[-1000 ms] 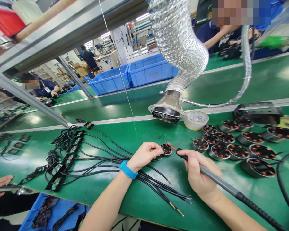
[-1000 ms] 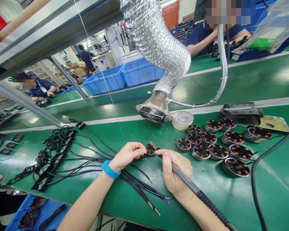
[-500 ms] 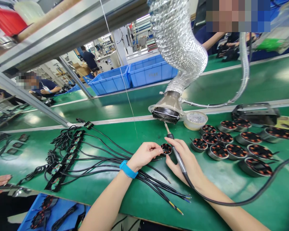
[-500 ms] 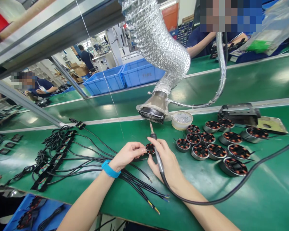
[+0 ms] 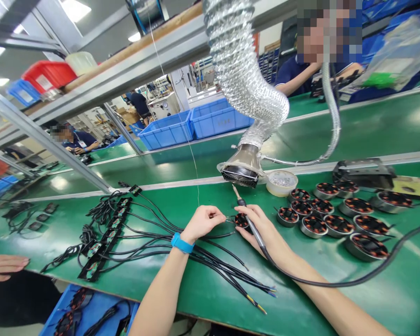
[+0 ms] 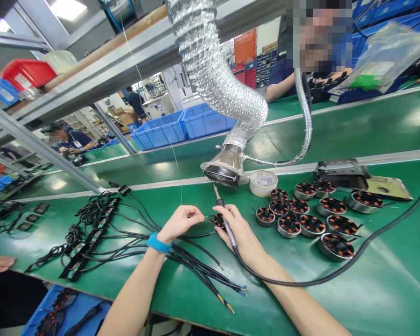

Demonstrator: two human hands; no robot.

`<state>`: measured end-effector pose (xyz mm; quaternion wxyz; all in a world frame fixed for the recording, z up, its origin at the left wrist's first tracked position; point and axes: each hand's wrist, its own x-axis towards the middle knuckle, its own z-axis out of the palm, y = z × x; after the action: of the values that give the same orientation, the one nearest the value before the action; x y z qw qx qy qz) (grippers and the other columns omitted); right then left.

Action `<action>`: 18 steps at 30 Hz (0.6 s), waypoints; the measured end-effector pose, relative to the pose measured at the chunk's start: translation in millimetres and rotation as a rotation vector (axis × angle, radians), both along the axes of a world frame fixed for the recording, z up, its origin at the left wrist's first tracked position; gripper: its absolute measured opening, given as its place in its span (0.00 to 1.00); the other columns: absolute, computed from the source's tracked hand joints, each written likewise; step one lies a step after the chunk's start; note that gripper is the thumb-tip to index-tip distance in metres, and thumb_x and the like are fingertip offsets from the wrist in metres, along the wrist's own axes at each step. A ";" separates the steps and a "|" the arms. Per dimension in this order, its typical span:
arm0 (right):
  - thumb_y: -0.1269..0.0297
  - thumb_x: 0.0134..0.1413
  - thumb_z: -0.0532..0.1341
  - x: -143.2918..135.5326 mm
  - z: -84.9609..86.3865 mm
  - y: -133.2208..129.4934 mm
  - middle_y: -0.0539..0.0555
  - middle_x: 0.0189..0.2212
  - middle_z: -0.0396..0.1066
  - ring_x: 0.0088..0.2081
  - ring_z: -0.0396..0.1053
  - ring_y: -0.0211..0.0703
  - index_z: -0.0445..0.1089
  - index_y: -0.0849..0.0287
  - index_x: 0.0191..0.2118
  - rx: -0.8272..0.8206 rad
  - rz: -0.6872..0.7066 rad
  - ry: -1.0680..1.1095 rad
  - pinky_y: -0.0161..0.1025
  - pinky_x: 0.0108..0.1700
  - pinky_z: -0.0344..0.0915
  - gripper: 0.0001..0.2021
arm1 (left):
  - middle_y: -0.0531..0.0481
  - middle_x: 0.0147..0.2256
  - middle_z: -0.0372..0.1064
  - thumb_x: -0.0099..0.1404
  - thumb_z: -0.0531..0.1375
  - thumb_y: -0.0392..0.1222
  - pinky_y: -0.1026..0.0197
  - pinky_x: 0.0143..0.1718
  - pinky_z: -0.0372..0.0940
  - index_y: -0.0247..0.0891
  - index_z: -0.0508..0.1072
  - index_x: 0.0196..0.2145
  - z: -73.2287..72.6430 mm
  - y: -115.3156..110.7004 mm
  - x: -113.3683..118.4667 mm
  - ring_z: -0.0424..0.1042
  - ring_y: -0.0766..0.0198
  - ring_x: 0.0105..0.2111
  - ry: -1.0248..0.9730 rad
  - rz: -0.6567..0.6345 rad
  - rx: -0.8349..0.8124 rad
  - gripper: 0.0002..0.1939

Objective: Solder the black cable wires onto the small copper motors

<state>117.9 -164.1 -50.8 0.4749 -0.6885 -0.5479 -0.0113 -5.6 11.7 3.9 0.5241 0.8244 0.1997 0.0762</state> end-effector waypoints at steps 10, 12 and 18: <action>0.71 0.62 0.56 0.5 -4.0 -7.1 0.58 0.50 0.61 0.46 0.70 0.45 0.56 0.52 0.61 0.029 0.028 0.007 0.43 0.50 0.70 0.23 | 0.49 0.21 0.70 0.61 0.61 0.56 0.64 0.30 0.63 0.27 0.79 0.38 -3.6 12.0 10.0 0.66 0.67 0.22 -0.016 0.086 -0.112 0.24; 0.71 0.62 0.56 0.0 -4.9 -6.7 0.59 0.50 0.61 0.43 0.71 0.44 0.56 0.52 0.62 0.049 0.012 -0.003 0.43 0.48 0.71 0.24 | 0.57 0.15 0.61 0.67 0.54 0.53 0.65 0.26 0.58 0.28 0.76 0.47 1.2 10.4 15.8 0.59 0.69 0.18 -0.031 0.144 0.057 0.25; 0.70 0.59 0.59 0.4 -1.6 -7.1 0.58 0.48 0.62 0.39 0.72 0.43 0.56 0.52 0.62 0.087 -0.043 -0.002 0.42 0.43 0.73 0.26 | 0.55 0.24 0.68 0.66 0.53 0.45 0.65 0.31 0.57 0.38 0.78 0.41 22.6 -4.7 40.7 0.65 0.67 0.27 0.126 -0.218 0.350 0.15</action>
<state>118.3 -171.2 -52.4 0.5033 -0.6790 -0.5324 -0.0461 35.1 7.0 26.5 0.3647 0.9226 0.1255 0.0010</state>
